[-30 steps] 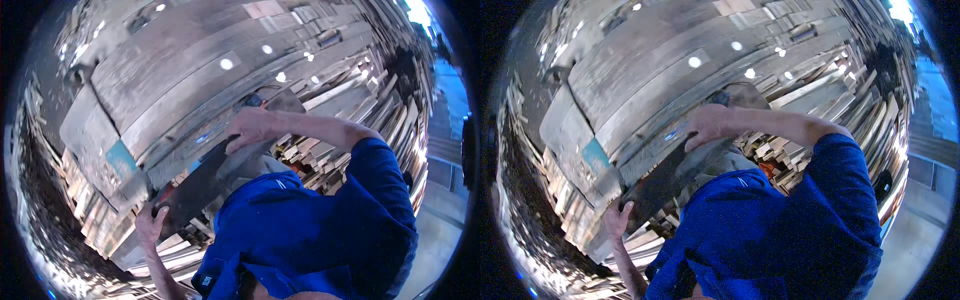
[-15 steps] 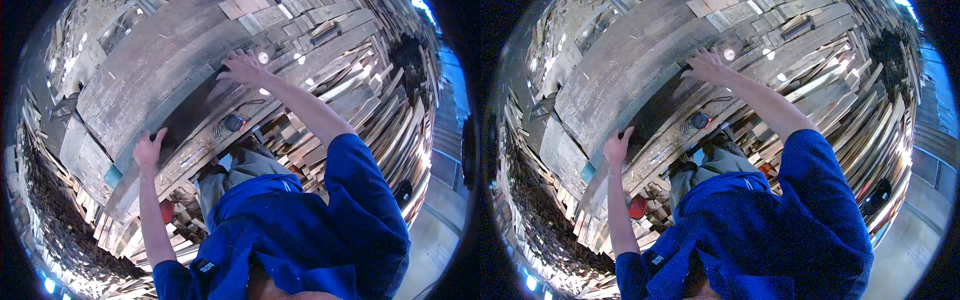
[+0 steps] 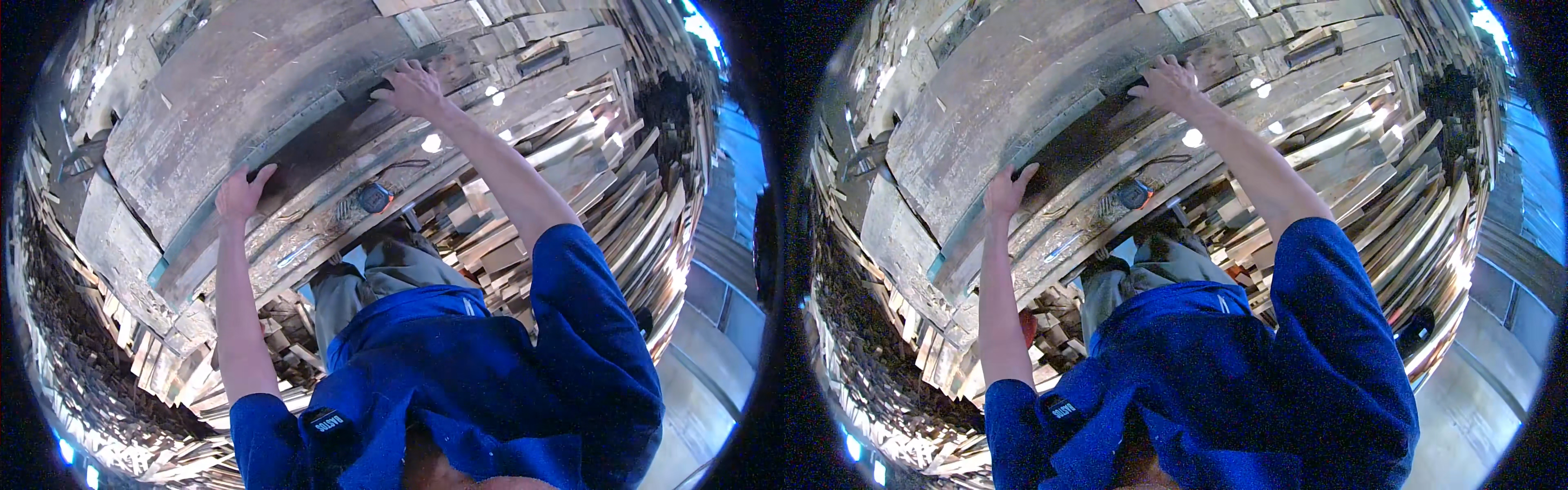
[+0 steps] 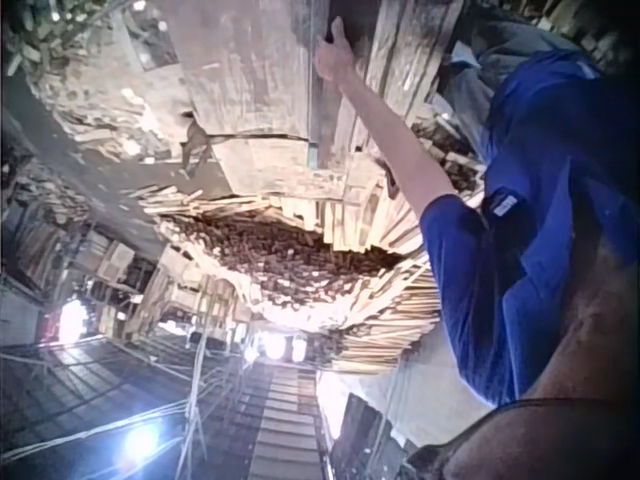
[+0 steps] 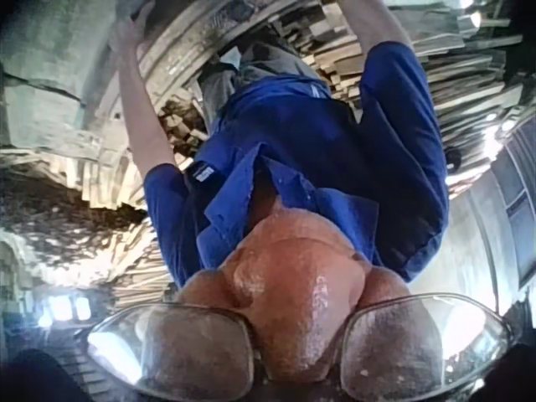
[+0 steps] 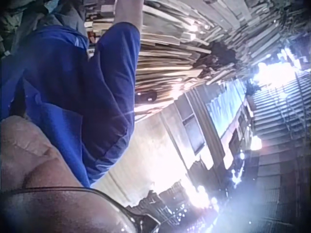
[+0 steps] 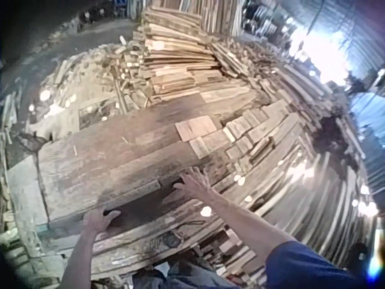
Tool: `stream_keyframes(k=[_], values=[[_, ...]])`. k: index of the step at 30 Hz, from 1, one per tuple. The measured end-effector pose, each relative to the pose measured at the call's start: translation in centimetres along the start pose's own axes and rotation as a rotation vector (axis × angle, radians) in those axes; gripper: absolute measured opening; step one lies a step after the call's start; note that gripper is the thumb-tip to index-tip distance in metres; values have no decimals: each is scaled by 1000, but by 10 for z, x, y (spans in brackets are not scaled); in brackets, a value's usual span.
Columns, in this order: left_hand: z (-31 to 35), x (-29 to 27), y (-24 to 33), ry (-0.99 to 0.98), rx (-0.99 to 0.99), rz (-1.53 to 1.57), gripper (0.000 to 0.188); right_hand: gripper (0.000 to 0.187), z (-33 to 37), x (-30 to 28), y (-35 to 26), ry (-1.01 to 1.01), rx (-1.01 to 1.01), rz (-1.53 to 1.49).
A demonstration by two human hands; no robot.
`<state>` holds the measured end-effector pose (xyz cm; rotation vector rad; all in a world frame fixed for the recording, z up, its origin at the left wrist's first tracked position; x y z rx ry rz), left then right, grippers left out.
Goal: The recorder is moving wooden planks from a large stack and placing them onto a flat workbench surface for sorting.
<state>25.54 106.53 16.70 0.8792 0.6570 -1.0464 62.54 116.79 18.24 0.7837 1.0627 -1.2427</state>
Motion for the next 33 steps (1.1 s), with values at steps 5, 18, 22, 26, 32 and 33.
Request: stream_keyframes(k=[5, 18, 22, 26, 32, 33], values=[[5, 4, -15, -43, 18, -2, 75, 62, 0, 5, -16, -79, -9, -2], [39, 26, -34, 524, 78, -10, 75, 56, -22, 24, -28, -164, -92, 258], [56, 18, -8, 689, 82, 151, 74, 73, -12, 3, -6, 149, -180, 211], [59, 29, -26, 578, -15, 222, 80, 71, -23, 18, -26, -72, -98, 179], [57, 35, -29, 422, -71, 190, 82, 66, 10, 14, -96, 163, -110, 70], [56, 33, -27, 412, -70, 159, 82, 65, 18, 19, -103, 204, -104, 43]])
Point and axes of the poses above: each hand's wrist, its own z-axis away from the middle knuckle, its own x-axis out of the palm, y = z × x, the point moved 9 cm from there along -z, towards the middle knuckle, and after that the axes turned 3 degrees about z, right-handed, at the moved point
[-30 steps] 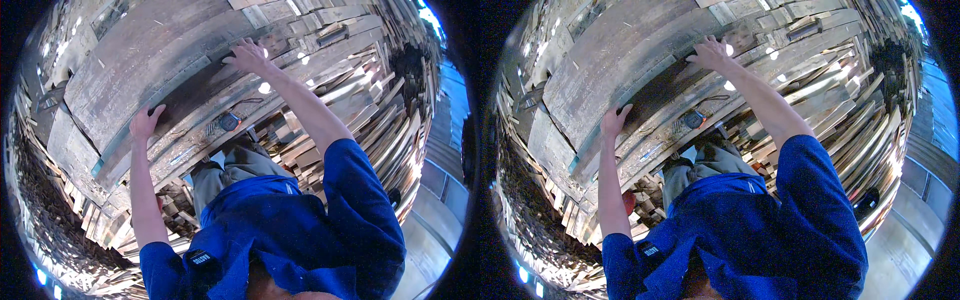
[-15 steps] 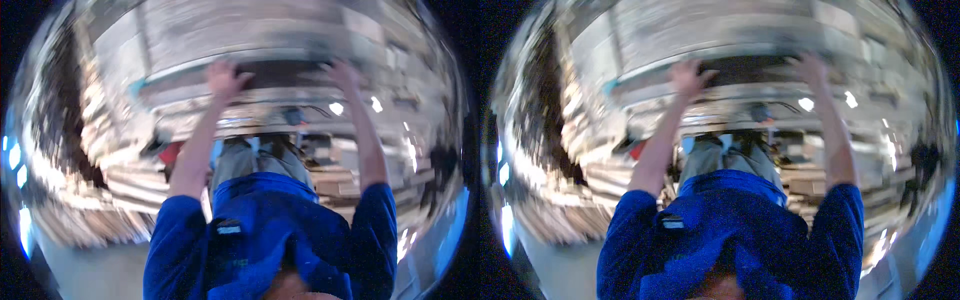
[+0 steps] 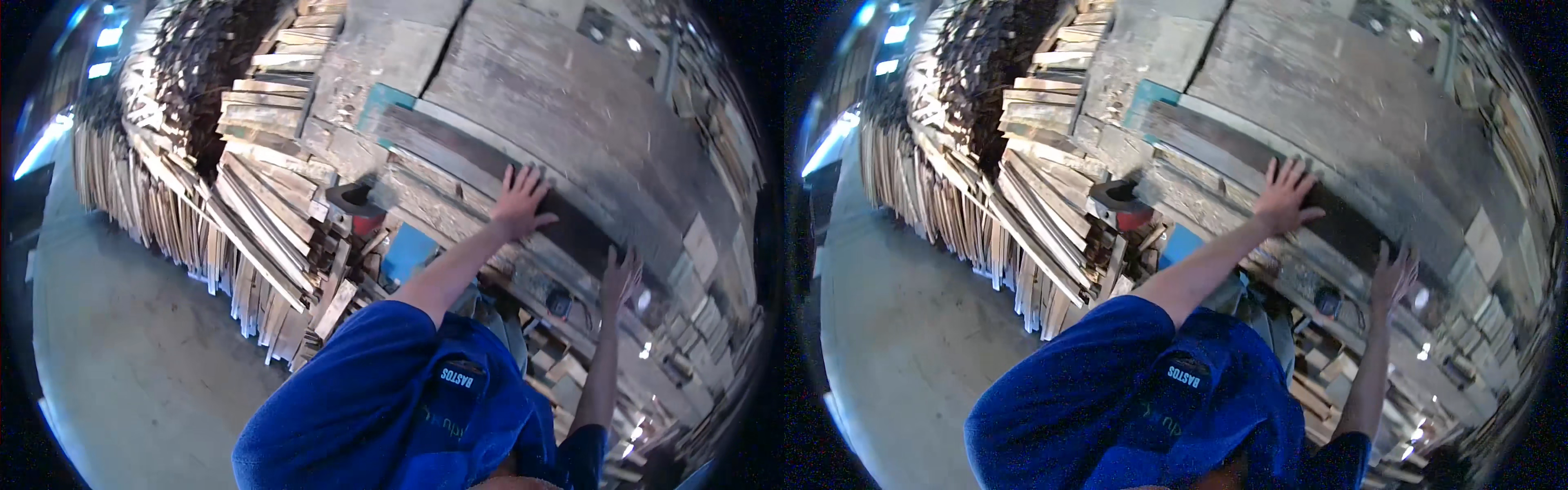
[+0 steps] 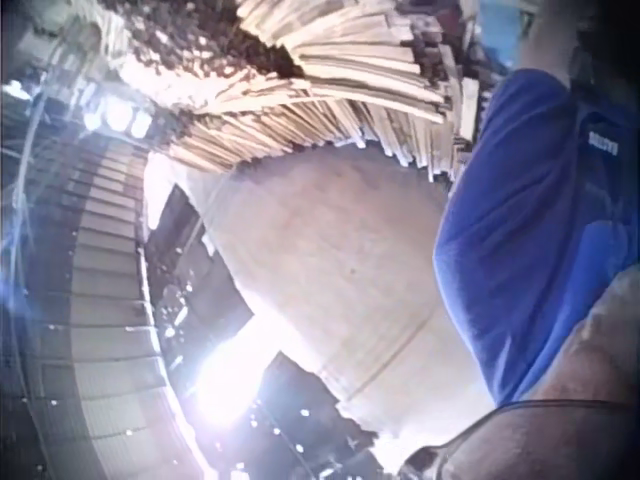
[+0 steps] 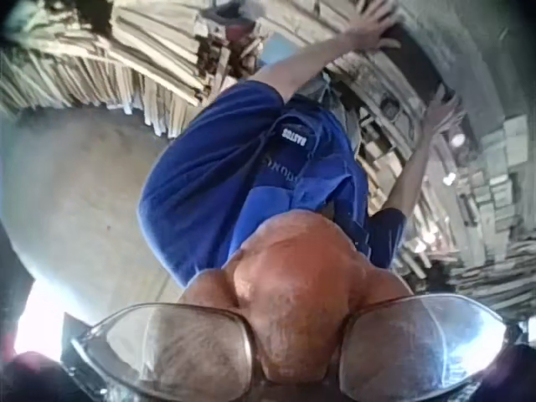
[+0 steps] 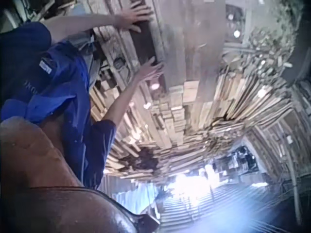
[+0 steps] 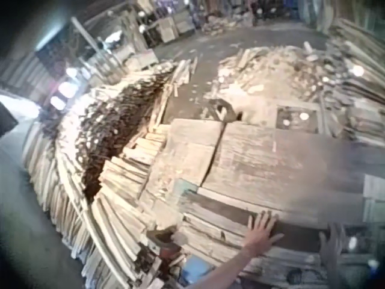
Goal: The recorder is moving wooden planks from a large stack and placing them onto a flat workbench surface for sorting.
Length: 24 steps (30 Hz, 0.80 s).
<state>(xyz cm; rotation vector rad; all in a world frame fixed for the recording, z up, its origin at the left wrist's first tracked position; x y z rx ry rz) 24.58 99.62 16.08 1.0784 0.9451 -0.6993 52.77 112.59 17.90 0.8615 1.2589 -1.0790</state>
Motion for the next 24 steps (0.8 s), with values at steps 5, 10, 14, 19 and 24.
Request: stream_keyframes(k=[5, 10, 14, 19, 24], values=[[5, 0, -12, 86, 0, 68, 84, 63, 31, 16, -38, 176, -128, -2], [4, 5, -6, 26, 10, 60, 85, 64, 30, 25, -28, 250, -44, -18], [6, 2, -3, 53, 27, 83, 82, 59, 35, 31, -22, 333, 21, 20], [11, -2, -3, 83, 47, 71, 81, 56, 35, 26, -28, 321, 101, 16], [16, -2, -2, 136, 75, 63, 82, 60, 42, 36, -18, 395, 107, 15]])
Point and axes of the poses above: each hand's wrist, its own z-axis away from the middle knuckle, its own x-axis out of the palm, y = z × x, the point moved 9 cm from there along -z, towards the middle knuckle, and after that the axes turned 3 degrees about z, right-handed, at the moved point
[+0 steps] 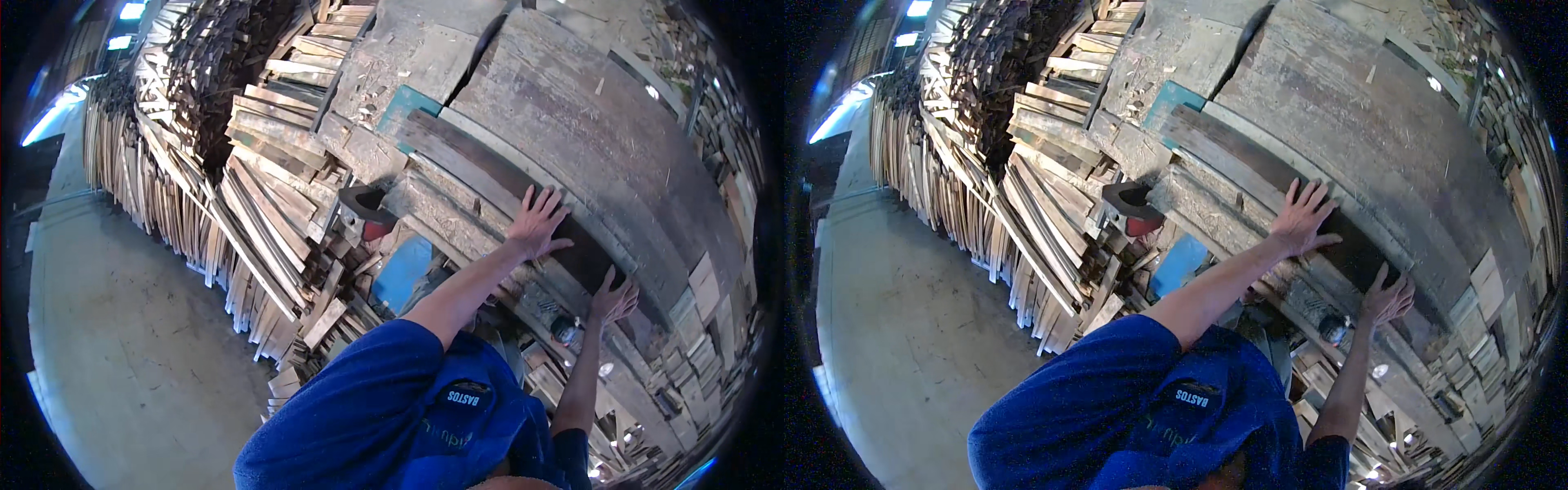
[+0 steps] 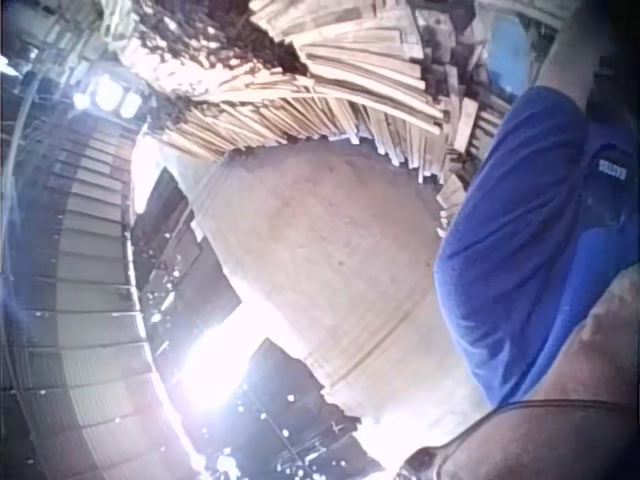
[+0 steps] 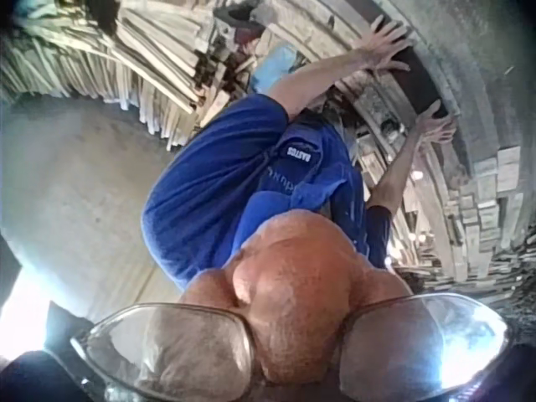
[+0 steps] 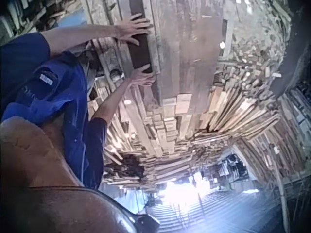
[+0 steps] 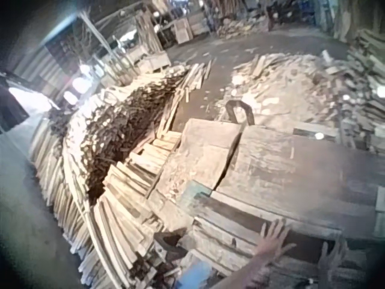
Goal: The recorder is moving wooden planks from a large stack and placing them onto a flat workbench surface for sorting.
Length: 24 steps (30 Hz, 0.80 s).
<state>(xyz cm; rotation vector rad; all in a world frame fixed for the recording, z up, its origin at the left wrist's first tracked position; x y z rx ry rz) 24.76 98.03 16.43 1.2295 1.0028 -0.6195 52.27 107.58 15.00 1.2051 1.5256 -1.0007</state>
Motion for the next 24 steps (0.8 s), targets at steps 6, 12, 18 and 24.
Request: stream_keyframes(k=[6, 12, 18, 24], values=[[8, 1, 2, 15, 12, 27, 84, 66, 6, -1, 3, -33, 51, 25], [16, 3, -1, 54, 20, 26, 85, 71, 11, 3, 4, -28, 70, 69], [21, 0, 1, 151, 73, 30, 85, 75, 9, 12, 16, 51, 61, 69], [24, 5, 0, 223, 111, -4, 88, 82, 10, 18, 23, 32, 91, 83]])
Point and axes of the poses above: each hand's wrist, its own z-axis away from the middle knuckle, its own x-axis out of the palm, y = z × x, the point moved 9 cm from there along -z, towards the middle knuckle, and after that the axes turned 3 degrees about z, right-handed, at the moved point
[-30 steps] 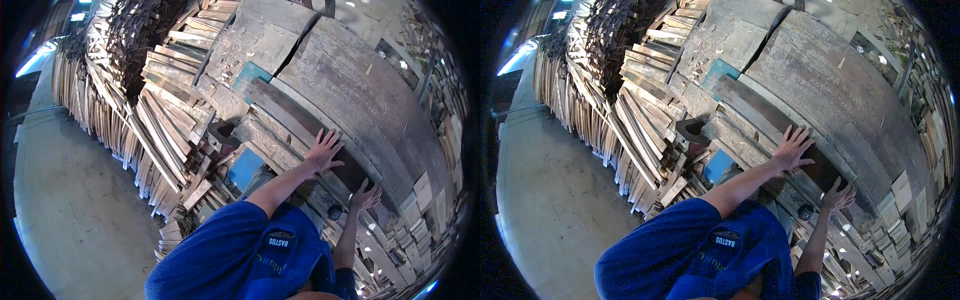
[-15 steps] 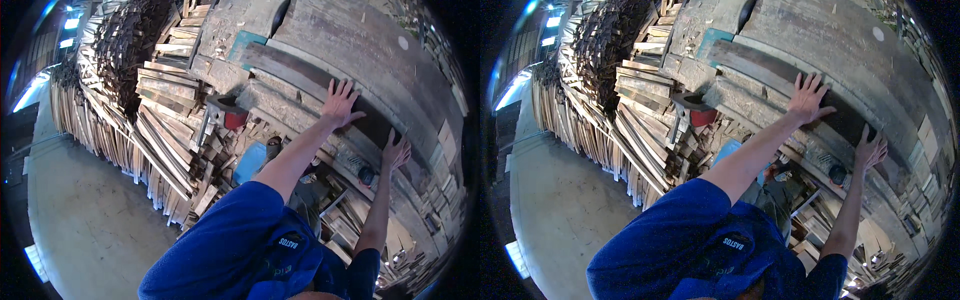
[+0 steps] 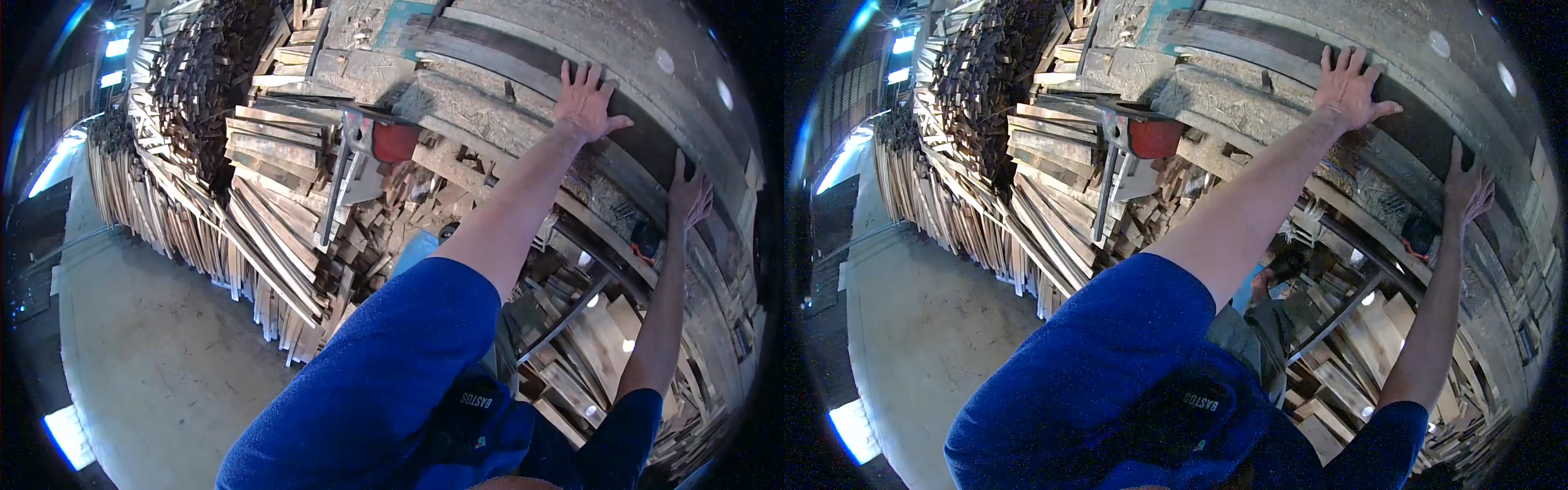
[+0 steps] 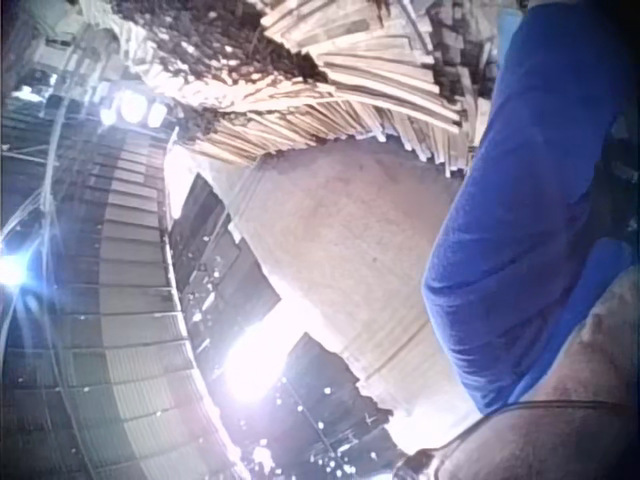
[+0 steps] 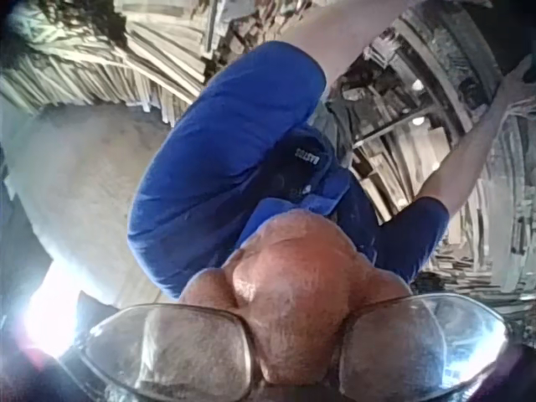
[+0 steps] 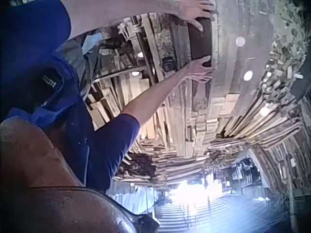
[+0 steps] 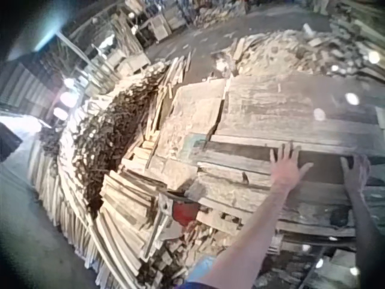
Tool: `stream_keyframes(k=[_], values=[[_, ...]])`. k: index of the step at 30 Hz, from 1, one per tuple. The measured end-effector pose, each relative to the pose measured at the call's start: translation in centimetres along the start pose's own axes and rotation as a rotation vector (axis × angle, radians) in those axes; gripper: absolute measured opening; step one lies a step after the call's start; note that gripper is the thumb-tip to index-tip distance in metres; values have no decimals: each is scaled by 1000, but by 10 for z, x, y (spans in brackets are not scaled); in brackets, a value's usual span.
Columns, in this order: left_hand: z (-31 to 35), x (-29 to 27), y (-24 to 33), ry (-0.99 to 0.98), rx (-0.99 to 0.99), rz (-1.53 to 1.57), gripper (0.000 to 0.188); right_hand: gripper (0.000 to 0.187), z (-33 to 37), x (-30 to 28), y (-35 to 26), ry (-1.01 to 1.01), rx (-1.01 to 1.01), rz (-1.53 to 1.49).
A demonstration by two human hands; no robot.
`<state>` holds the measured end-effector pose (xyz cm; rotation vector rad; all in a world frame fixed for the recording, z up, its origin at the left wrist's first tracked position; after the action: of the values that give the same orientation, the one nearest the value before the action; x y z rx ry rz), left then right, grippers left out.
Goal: The recorder is moving wooden planks from a large stack and placing them onto a flat workbench surface for sorting.
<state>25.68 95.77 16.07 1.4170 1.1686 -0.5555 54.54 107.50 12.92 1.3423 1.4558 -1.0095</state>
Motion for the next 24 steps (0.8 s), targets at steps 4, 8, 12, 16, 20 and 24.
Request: stream_keyframes(k=[4, 8, 12, 16, 20, 24], values=[[2, 6, 6, 59, 37, -12, 90, 82, -1, 1, 13, 62, -1, 8], [6, 7, -7, 119, 55, -36, 90, 84, 1, -3, 3, 136, -10, -70], [1, 9, 2, 138, 71, -16, 90, 87, 0, -10, 8, 133, 40, -41], [0, 9, 1, 108, 76, -5, 91, 87, 1, -15, 1, 115, 27, 12], [-1, 9, 4, 95, 63, -19, 89, 79, 3, -24, 3, 87, 27, 2], [0, 11, 3, 58, 49, -64, 89, 78, 6, -29, -2, 48, 20, -29]])
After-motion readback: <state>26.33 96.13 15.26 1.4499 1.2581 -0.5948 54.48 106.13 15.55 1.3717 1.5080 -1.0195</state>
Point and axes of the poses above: each hand's wrist, its own z-axis away from the middle knuckle, its own x-axis out of the palm, y = z × x, the point moved 9 cm from there along -z, towards the middle knuckle, and after that the axes turned 3 degrees about z, right-handed, at the moved point
